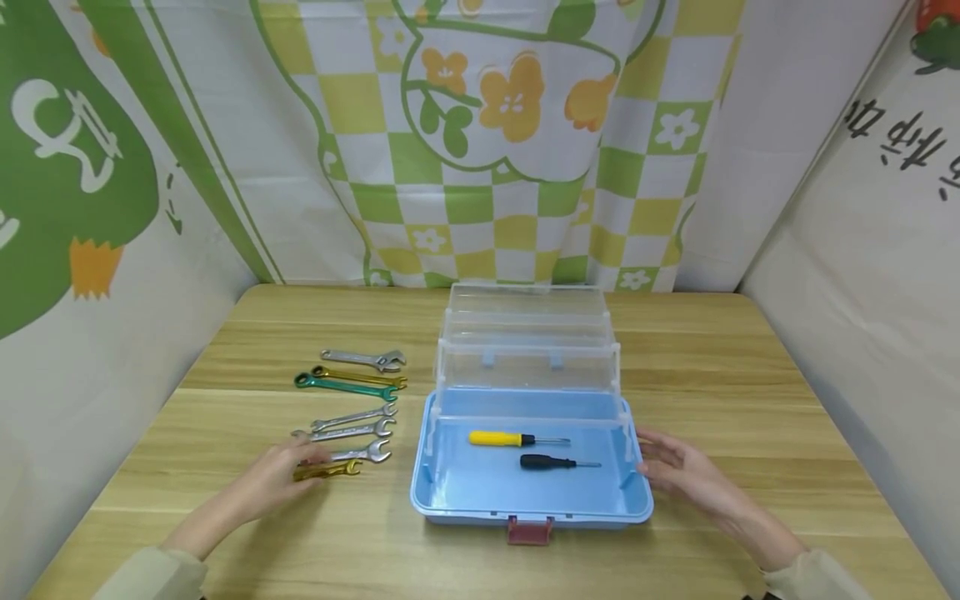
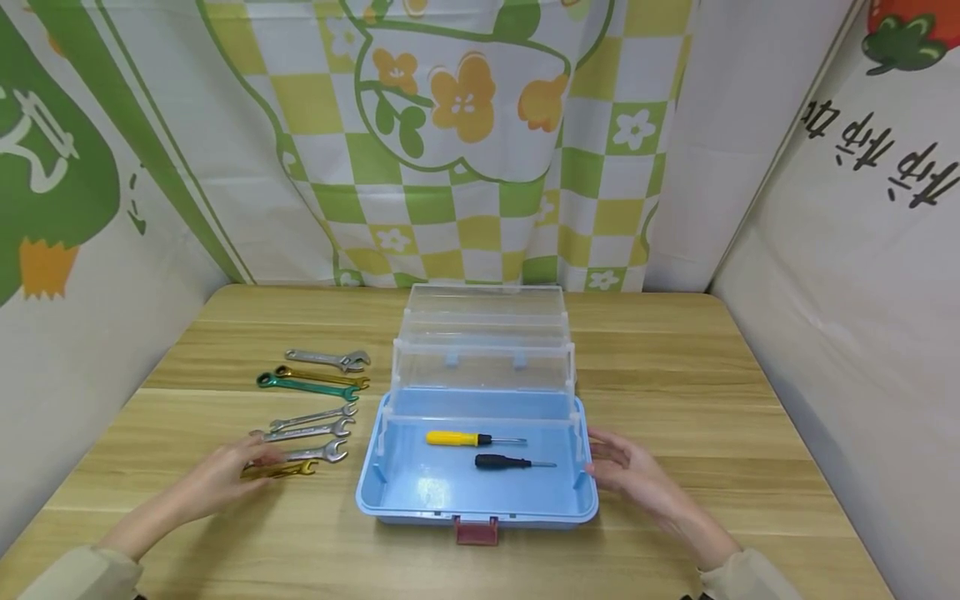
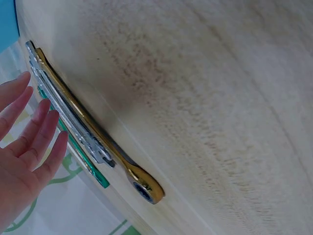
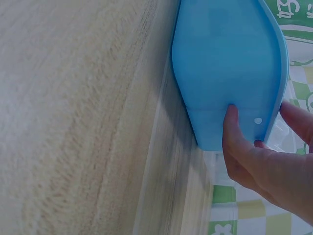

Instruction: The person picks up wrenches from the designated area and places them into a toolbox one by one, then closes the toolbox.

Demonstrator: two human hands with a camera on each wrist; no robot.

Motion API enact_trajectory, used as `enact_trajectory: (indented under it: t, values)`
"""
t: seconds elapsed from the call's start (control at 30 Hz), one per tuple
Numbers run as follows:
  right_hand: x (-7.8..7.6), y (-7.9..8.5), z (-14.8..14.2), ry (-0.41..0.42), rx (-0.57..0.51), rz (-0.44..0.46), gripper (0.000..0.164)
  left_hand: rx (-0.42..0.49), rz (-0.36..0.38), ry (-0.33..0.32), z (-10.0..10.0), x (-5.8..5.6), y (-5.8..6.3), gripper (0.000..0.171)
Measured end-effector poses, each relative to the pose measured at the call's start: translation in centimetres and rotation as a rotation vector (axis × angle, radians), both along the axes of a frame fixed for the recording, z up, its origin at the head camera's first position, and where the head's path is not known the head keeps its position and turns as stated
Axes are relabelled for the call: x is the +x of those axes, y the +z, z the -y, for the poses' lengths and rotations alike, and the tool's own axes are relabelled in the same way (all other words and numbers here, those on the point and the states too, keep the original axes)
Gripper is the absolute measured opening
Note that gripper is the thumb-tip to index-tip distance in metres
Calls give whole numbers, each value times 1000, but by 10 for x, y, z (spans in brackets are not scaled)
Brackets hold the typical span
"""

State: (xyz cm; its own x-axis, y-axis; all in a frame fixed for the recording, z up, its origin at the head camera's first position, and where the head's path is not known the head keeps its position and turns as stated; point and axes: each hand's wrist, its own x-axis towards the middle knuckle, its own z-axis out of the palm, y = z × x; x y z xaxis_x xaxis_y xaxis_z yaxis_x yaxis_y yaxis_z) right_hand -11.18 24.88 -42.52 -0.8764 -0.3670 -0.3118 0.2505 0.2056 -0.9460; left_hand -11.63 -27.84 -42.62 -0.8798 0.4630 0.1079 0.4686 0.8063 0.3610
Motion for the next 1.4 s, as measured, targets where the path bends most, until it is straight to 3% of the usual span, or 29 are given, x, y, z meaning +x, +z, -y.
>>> enact_trajectory:
  t: [0.17,0.87,1.17,1.4]
  values:
    - [0,0,0,-5,-10,9,71,-20,-1,-16,4,-2,-5,22]
    - [0,-1,0,-7,-30,18,69,-24,65,22,5,-6,-13,20]
    - [-1,-3,-1,10,-37,17,70,-2,109,56,3,-8,-14,19]
    - [-1,-3,-1,15,-65,39,71,35,188,17,6,-11,-13,19]
